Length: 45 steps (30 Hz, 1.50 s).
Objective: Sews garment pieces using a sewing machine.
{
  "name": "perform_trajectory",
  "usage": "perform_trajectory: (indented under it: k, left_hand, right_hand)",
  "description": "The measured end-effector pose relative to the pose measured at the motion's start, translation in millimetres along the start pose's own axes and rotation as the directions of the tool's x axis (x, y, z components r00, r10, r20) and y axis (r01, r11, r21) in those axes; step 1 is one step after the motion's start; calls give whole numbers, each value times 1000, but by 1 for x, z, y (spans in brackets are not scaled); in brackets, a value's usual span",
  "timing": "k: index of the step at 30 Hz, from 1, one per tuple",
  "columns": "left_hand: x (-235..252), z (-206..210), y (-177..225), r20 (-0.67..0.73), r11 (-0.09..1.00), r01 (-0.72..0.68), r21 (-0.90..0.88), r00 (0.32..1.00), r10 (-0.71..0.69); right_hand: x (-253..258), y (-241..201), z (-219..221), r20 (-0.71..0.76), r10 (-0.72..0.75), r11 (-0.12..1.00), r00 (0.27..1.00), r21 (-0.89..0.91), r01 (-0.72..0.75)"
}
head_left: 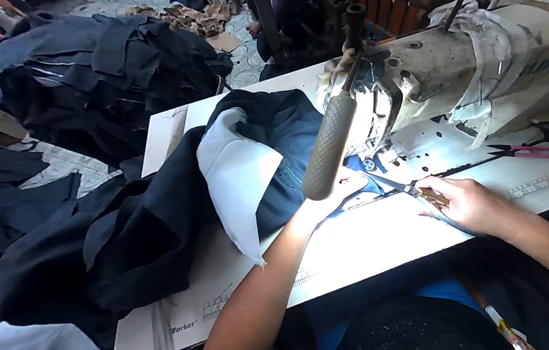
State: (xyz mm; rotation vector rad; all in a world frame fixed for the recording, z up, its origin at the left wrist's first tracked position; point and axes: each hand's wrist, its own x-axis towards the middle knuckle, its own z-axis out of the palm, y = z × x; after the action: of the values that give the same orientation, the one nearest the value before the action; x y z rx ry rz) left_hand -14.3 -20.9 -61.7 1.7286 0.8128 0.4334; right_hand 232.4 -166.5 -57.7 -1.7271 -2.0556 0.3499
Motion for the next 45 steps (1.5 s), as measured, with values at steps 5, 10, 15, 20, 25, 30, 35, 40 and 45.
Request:
perform_trajectory:
  k: [5,10,15,20,25,30,35,40,45]
  left_hand:
    - [-8,-4,4,223,957,-144,254,971,87]
    - [-2,1,-23,197,894,-383,234,919,342]
    - [-3,4,-22,26,930,-342,138,939,342]
    - [-7,4,-12,-101,959,-267,90,956,275]
    - [-6,0,-23,103,854,-430,292,902,419]
    - [-8,0,-24,30,785,-437,439,880,474]
    - [-7,6,-25,-77,760,-427,490,847,526]
    - [-6,10,-25,-119,810,-367,458,877,465]
    - [-6,6,-15,-118,937,-266,225,947,297]
  right_hand:
    - [12,33,-32,-77,503,837,861,-208,-507]
    - [17,2,-31,58,221,957,974,177,-228]
    - [97,5,11,-68,253,913,965,345,-216]
    - [91,-20,4,-25,82,960,996,270,-72]
    - [62,-29,49,-136,-156,962,978,206,182]
    - [59,-21,51,-208,-191,908,959,333,253]
    - [63,-28,62,-422,-135,952,897,195,235]
    - [70,-24,74,-585,-196,937,787,124,326]
    - [69,-24,76,-574,-546,838,611,-357,414]
